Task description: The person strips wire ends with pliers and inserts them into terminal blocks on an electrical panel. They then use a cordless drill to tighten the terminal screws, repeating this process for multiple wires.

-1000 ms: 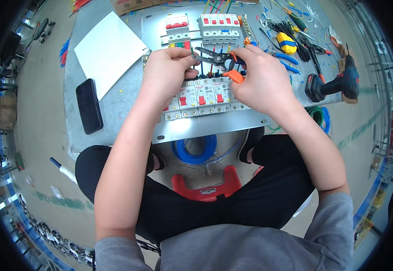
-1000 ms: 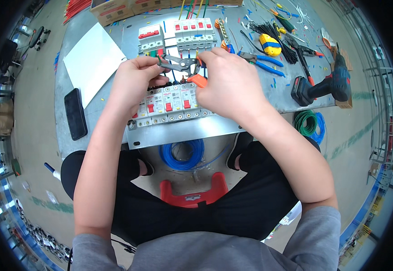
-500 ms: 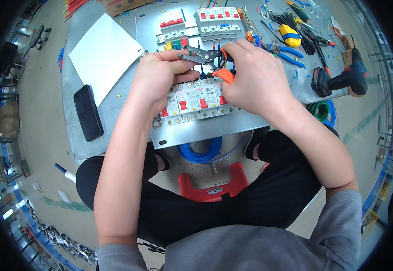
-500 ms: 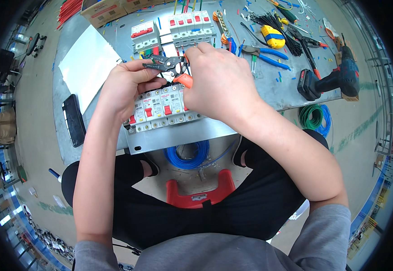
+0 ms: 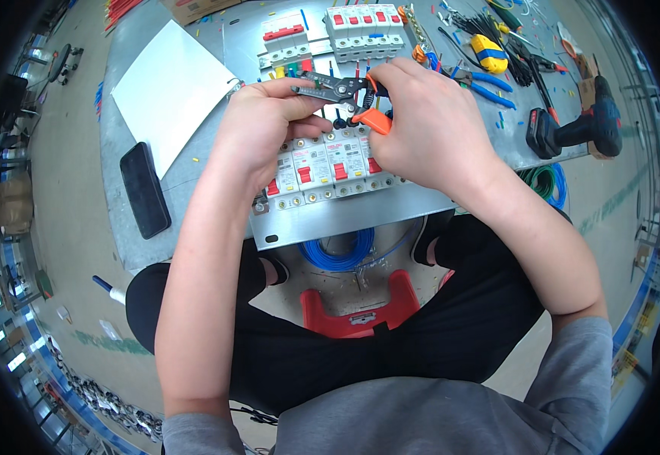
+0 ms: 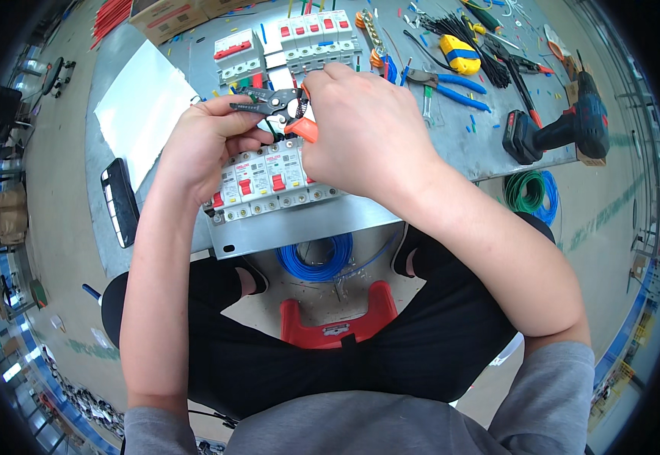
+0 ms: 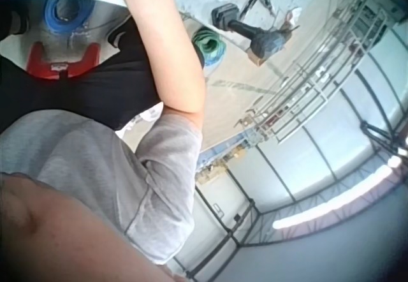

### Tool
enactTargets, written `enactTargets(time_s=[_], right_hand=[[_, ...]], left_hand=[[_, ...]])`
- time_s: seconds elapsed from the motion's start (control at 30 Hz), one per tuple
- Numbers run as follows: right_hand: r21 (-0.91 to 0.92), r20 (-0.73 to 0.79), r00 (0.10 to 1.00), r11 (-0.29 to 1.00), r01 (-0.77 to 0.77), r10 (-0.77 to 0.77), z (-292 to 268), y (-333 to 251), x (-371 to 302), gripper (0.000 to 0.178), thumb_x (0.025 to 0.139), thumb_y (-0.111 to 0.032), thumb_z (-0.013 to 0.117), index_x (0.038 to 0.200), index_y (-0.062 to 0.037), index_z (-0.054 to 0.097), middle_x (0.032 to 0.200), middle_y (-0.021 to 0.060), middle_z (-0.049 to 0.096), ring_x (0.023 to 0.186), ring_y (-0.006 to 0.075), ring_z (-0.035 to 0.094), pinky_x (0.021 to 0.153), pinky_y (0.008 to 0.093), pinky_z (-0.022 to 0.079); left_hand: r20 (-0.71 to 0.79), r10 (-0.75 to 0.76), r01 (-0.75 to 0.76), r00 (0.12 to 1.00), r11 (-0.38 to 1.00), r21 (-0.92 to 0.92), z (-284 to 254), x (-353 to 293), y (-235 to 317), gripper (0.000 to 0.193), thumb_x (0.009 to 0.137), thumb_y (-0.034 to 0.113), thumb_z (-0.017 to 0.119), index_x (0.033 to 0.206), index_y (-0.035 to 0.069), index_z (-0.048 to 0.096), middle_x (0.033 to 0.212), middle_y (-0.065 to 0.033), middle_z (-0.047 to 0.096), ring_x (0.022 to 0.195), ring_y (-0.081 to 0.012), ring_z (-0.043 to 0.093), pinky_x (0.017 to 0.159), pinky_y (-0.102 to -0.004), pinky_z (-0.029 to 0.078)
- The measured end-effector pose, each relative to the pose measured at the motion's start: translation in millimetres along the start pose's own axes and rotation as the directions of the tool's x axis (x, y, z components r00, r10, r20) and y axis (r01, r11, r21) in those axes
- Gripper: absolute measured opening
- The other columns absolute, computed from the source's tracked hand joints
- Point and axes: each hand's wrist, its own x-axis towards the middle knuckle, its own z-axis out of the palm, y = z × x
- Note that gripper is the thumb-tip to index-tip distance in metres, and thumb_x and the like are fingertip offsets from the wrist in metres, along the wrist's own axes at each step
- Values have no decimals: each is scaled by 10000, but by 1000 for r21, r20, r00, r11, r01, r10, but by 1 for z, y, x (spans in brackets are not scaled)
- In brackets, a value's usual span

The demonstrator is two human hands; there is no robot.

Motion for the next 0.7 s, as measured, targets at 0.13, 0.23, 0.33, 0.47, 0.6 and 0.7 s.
enactTargets(time_s=[0.13,0.23,0.33,0.47,0.6,0.7], right_hand=[[6,7,1000,1000,18,-18,-1,0,0,328,782,-160,773,1056,9,712,1015,181,728,978,384,760,820,480,624],[8,1,1000,1000,26,-26,0,3,0,330,793,-171,785,1065,5,721,1006,174,726,964,381,761,810,476,622],[18,1,999,999,36,-36,1,5,1,338,801,-181,796,1076,4,730,1019,174,734,951,381,766,809,475,623],[18,24,1000,1000,9,-9,-2,5,1,325,810,-195,800,1069,-7,743,1008,169,748,909,384,774,795,478,627],[-13,19,1000,1000,17,-17,-1,9,2,299,822,-193,797,1065,-25,756,970,147,756,862,378,779,765,476,632],[-42,-37,997,997,59,-60,7,17,3,304,815,-172,789,1084,-32,764,969,137,765,848,368,781,748,472,636]], left_hand=[[-1,-11,11,1000,1000,16,-1,1,0,259,1028,6,683,1277,-54,729,949,-145,806,770,-130,753,740,-245,610],[-4,-14,14,1000,1000,21,0,0,1,243,1030,7,682,1260,-47,738,943,-138,807,758,-122,742,724,-239,598],[8,-17,16,1000,999,35,-1,2,1,219,1032,9,682,1234,-37,751,930,-128,805,745,-115,730,711,-234,588],[2,-10,10,1000,998,59,1,0,2,175,1031,22,695,1180,-26,773,913,-117,802,739,-112,725,704,-232,584],[-6,-5,6,1000,997,81,3,-1,4,147,1031,45,712,1138,-22,788,913,-115,800,744,-112,730,701,-231,584],[-3,-4,4,1000,996,85,2,-2,5,155,1035,61,717,1145,-18,792,961,-112,806,773,-113,743,698,-224,577]])
